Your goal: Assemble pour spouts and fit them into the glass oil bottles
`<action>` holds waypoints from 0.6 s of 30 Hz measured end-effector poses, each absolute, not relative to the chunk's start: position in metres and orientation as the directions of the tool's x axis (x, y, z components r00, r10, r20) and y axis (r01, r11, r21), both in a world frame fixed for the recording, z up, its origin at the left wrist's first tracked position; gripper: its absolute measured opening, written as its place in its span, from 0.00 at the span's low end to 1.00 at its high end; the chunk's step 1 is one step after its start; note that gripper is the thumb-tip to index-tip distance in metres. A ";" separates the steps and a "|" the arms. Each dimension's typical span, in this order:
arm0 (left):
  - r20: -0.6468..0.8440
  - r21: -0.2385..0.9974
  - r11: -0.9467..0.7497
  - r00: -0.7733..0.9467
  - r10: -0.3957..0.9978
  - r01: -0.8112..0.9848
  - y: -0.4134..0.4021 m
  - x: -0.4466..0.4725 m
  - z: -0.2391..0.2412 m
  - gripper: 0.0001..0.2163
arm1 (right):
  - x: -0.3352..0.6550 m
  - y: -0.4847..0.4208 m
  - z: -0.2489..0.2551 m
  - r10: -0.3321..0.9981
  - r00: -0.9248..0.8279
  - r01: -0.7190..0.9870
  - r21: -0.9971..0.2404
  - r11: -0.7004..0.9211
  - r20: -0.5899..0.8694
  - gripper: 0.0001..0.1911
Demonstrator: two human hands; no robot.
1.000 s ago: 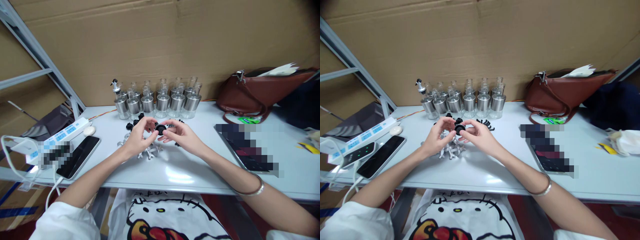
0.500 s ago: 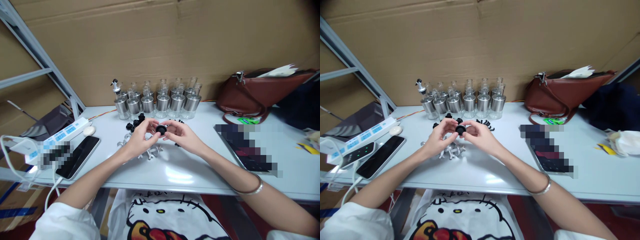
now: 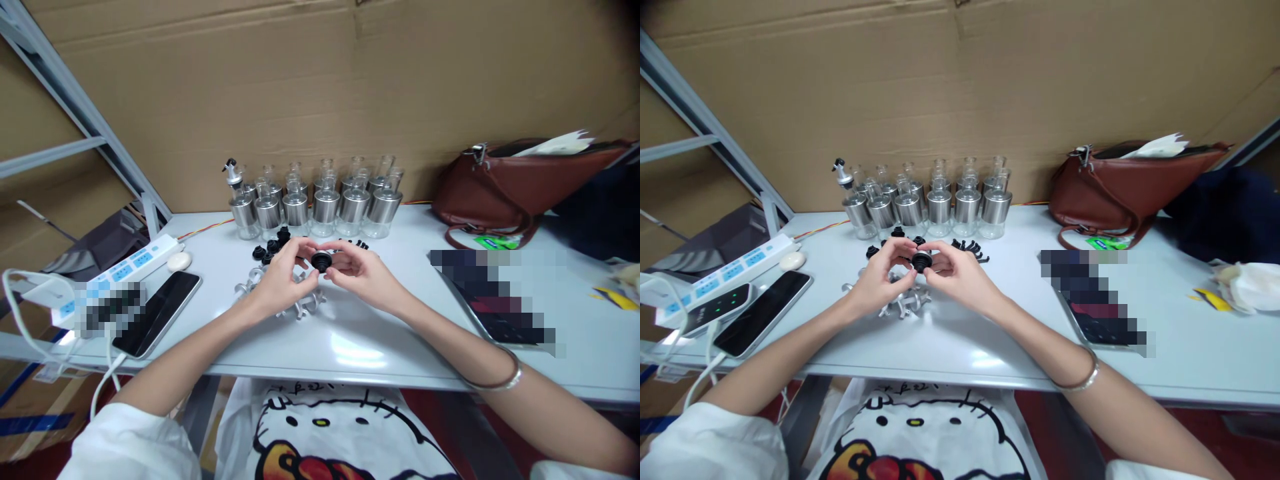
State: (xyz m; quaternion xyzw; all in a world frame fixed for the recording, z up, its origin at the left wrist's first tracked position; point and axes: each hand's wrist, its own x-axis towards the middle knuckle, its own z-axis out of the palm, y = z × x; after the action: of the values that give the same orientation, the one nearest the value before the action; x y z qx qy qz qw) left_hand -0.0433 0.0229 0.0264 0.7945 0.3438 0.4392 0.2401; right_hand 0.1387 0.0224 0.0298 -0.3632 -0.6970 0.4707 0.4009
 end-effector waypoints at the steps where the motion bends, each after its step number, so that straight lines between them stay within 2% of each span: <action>1: 0.534 0.679 -0.650 0.378 0.756 0.341 0.022 -0.043 0.027 0.15 | 0.138 0.022 0.030 0.879 -0.425 0.129 -0.947 0.295 0.216 0.17; 6: 0.516 0.675 -0.650 0.405 0.755 0.350 0.020 -0.043 0.030 0.13 | 0.136 0.021 0.027 0.874 -0.452 0.108 -0.961 0.254 0.180 0.15; 13: 0.408 0.753 -0.556 0.413 0.814 0.352 0.018 -0.042 0.032 0.14 | 0.137 0.019 0.024 0.839 -0.528 0.069 -0.977 0.200 0.135 0.15; 18: 0.367 0.781 -0.521 0.423 0.828 0.343 0.018 -0.042 0.032 0.13 | 0.137 0.020 0.023 0.843 -0.522 0.127 -0.966 0.227 0.129 0.16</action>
State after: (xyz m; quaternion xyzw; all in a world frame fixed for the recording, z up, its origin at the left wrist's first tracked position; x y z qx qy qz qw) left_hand -0.0421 0.0177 0.0323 0.7826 0.3742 0.3850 0.3150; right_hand 0.1374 0.0196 0.0228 -0.3454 -0.7025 0.5171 0.3461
